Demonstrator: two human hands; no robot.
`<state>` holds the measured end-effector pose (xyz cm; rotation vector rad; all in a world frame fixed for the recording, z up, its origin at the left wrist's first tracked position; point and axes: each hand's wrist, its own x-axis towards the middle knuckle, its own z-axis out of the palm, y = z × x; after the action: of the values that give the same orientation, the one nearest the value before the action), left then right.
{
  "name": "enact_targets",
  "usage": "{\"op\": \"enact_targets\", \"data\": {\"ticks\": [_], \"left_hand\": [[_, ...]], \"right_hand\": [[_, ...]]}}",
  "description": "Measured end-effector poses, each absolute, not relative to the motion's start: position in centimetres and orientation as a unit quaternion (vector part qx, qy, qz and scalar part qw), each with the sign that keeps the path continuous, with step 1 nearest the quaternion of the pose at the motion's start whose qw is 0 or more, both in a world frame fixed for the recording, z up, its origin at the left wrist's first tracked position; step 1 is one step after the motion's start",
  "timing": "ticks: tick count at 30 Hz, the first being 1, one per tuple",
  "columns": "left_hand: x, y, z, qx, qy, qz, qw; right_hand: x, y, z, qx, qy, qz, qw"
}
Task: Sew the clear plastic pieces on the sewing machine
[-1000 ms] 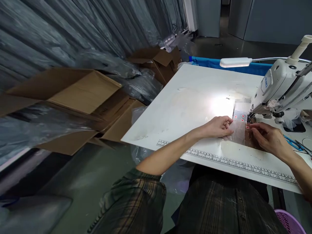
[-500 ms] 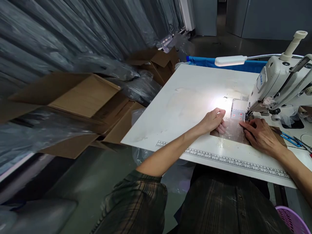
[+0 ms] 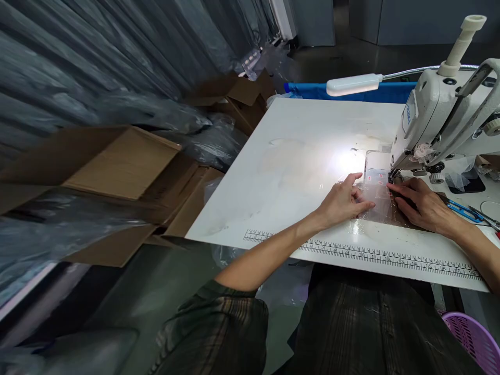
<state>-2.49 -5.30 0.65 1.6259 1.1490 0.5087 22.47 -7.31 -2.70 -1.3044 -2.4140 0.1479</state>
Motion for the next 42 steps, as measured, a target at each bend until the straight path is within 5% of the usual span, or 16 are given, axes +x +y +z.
{"op": "enact_targets", "data": {"ticks": [10,42], "left_hand": [[-3.2,-5.5,0.7,0.757,0.457,0.166,0.437],[-3.0,-5.2,0.7,0.744,0.474,0.18,0.435]], "right_hand": [[21.9,-8.4,-3.5,-0.459,-0.863,0.021,0.208],[22.3,-9.2,-2.9,-0.445,-0.861,0.047,0.24]]}}
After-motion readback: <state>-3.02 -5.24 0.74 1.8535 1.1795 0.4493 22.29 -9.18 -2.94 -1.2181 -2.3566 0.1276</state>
